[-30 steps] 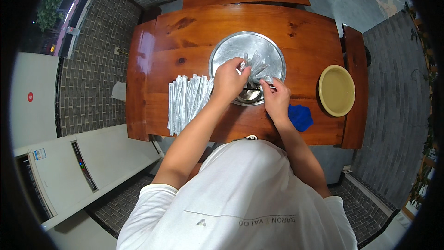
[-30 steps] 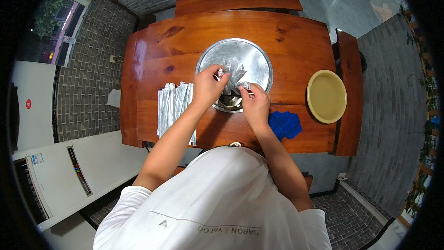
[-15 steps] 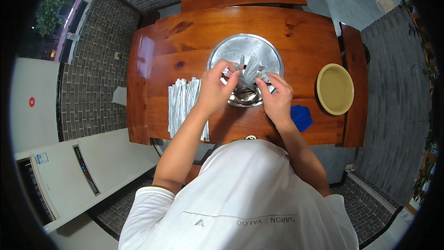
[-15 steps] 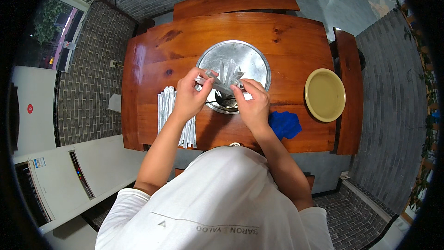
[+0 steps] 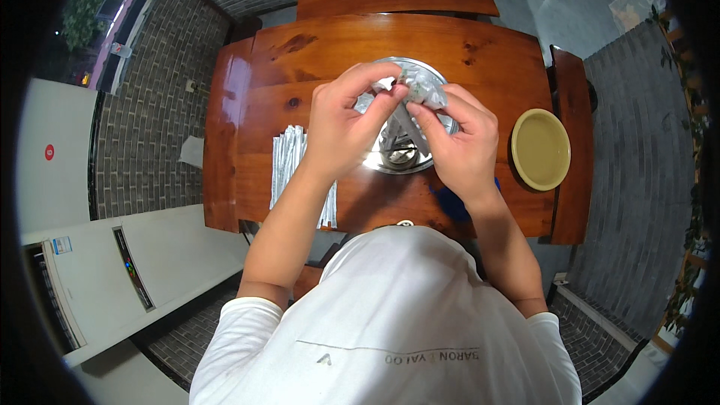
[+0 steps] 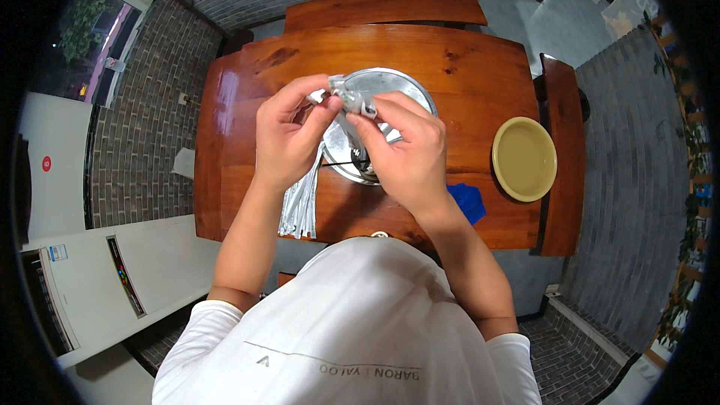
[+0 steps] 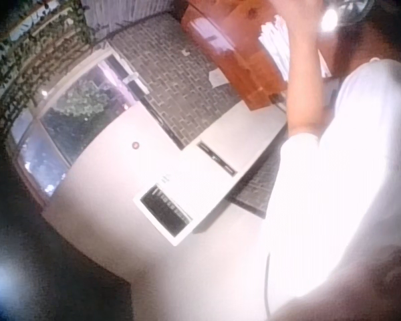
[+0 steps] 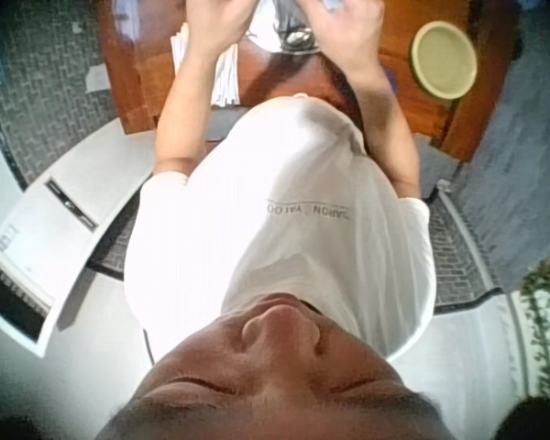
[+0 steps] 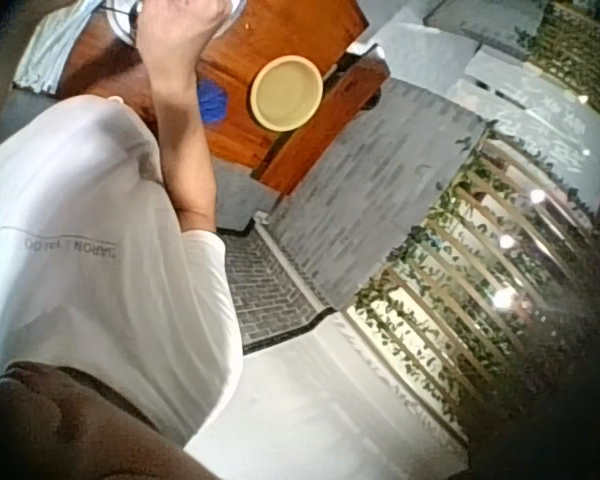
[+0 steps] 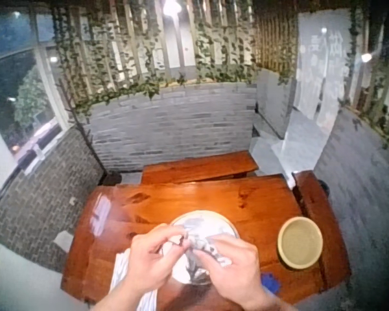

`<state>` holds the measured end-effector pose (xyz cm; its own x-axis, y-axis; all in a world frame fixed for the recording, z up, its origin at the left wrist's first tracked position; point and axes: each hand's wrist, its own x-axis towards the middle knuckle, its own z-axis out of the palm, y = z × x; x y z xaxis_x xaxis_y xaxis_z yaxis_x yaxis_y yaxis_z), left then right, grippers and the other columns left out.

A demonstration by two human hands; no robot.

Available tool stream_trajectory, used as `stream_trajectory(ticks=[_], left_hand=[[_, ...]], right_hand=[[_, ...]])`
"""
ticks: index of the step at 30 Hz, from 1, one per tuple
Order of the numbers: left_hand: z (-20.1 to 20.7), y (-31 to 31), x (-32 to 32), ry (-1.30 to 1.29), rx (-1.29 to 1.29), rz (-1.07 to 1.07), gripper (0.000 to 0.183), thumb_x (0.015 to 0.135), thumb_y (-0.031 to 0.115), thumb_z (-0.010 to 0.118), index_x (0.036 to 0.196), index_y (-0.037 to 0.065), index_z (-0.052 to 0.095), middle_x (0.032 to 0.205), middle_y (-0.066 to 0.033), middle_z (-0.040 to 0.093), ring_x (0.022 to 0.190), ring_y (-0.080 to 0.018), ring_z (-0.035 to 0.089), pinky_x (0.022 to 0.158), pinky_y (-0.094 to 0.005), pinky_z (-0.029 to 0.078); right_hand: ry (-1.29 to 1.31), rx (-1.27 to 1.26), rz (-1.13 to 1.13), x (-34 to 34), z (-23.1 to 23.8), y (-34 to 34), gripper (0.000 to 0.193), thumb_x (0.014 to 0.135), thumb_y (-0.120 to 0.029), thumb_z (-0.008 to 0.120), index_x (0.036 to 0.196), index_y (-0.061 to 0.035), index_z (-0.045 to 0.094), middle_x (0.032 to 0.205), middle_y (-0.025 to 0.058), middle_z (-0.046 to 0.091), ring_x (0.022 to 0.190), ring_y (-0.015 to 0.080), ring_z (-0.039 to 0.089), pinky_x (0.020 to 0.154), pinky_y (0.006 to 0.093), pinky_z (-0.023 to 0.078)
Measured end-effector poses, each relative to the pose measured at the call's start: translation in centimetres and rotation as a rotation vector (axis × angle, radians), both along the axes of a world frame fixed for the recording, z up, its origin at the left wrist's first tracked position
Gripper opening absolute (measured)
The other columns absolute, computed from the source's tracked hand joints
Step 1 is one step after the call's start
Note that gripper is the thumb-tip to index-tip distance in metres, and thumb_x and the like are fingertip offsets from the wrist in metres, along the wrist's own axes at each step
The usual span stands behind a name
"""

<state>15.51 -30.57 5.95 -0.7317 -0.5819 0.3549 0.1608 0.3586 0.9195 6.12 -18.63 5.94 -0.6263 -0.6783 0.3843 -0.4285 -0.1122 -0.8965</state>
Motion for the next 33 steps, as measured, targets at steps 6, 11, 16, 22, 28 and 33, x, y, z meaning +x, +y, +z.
stream_trajectory(ticks=[6,11,16,22,28,33], left_hand=[[-0.5,-0.8,-0.2,-0.033,0.025,-0.019,0.016,0.078,0.0,0.057,0.094,-0.003,0.056,0.085,-0.0058,0.059,0.075,-0.0085,0.054,0.067,-0.0202,0.043],[-0.5,-1.0,0.0,0.032,0.083,-0.109,0.015,0.08,0.0,0.054,0.095,-0.003,0.054,0.084,-0.0061,0.059,0.077,-0.0093,0.054,0.068,-0.0208,0.043],[-0.7,-0.4,-0.9,-0.061,-0.13,-0.022,0.013,0.079,0.004,0.053,0.092,0.0,0.05,0.08,-0.0088,0.057,0.069,-0.017,0.054,0.063,-0.0255,0.043],[-2.7,-0.2,-1.2,-0.029,-0.183,-0.074,0.015,0.084,0.006,0.045,0.097,0.001,0.04,0.072,-0.0154,0.054,0.063,-0.0289,0.054,0.056,-0.034,0.041],[-4.1,-0.3,-0.9,-0.134,-0.212,-0.137,0.015,0.085,0.004,0.045,0.098,0.001,0.039,0.079,-0.0133,0.056,0.069,-0.0192,0.057,0.06,-0.0283,0.043],[-4.4,-0.6,-1.2,-0.157,-0.171,-0.158,0.024,0.081,-0.001,0.049,0.102,0.0,0.039,0.084,-0.0153,0.058,0.075,-0.0212,0.06,0.064,-0.0288,0.046]], right_hand=[[-0.029,-0.023,-0.069,-0.3,-0.2,-0.8,0.012,0.07,0.001,0.062,0.081,0.0038,0.06,0.071,0.0101,0.058,0.061,0.0166,0.056,0.057,0.0246,0.043],[-0.034,-0.031,-0.021,-0.6,0.2,-0.6,0.011,0.071,0.001,0.061,0.082,0.0035,0.061,0.072,0.0091,0.058,0.064,0.0126,0.055,0.058,0.0224,0.043],[-0.059,-0.029,0.04,-0.9,0.3,-1.3,0.014,0.072,0.0,0.061,0.085,0.0026,0.062,0.074,0.008,0.059,0.065,0.0119,0.055,0.059,0.022,0.043],[0.015,-0.048,0.025,-1.1,-1.2,-1.7,0.014,0.072,0.0,0.06,0.086,0.0023,0.062,0.078,0.0078,0.059,0.067,0.0123,0.056,0.06,0.0224,0.044],[-0.104,0.029,0.002,-1.5,-2.4,-1.6,0.011,0.072,-0.002,0.061,0.082,0.0036,0.062,0.079,0.0084,0.059,0.067,0.0125,0.056,0.06,0.0226,0.043],[-0.245,0.06,0.032,-1.9,-3.0,-2.0,0.01,0.073,-0.003,0.061,0.08,0.0038,0.062,0.077,0.0085,0.059,0.067,0.0128,0.056,0.061,0.0226,0.043]])
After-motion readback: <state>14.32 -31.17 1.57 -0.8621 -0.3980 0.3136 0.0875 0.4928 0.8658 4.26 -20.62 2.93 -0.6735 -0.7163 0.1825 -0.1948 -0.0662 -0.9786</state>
